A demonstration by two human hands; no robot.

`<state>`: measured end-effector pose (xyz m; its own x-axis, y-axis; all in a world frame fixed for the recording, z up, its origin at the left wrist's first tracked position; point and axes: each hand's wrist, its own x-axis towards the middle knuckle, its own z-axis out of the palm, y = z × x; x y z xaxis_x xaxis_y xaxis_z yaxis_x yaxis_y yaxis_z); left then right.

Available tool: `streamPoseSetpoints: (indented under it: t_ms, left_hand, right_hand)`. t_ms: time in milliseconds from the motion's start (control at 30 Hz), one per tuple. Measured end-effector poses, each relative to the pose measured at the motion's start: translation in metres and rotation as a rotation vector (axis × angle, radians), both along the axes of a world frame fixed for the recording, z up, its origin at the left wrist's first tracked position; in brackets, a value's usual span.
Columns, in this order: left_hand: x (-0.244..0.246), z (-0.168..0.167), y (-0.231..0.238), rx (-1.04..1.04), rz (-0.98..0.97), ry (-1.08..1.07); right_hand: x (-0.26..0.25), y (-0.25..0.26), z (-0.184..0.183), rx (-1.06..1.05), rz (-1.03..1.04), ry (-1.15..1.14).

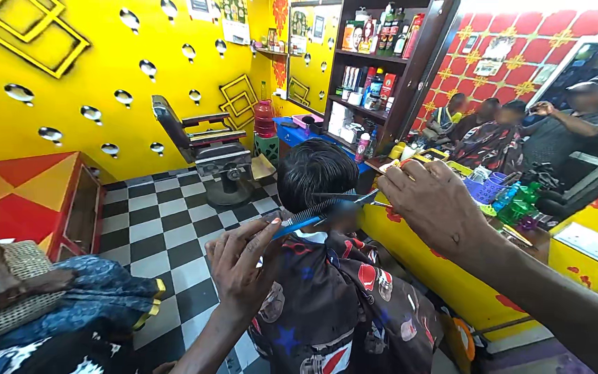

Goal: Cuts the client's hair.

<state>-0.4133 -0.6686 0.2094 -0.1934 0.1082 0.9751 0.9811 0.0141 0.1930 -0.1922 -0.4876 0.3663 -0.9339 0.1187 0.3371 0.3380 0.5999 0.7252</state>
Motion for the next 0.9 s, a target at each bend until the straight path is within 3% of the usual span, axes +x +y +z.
streamPoseSetpoints:
  t_ms: [500, 700, 900]
  left_hand:
    - [-0.004, 0.004, -0.001, 0.005, -0.033, 0.012]
    - [-0.004, 0.001, -0.006, 0.02, -0.054, 0.004]
    - [-0.013, -0.023, -0.006, -0.22, -0.277, -0.107]
  right_hand:
    - [0.006, -0.008, -0.006, -0.01, -0.046, 0.019]
    - [0.012, -0.012, -0.005, -0.079, 0.041, 0.059]
    - [0.026, -0.005, 0.008, -0.132, 0.032, 0.181]
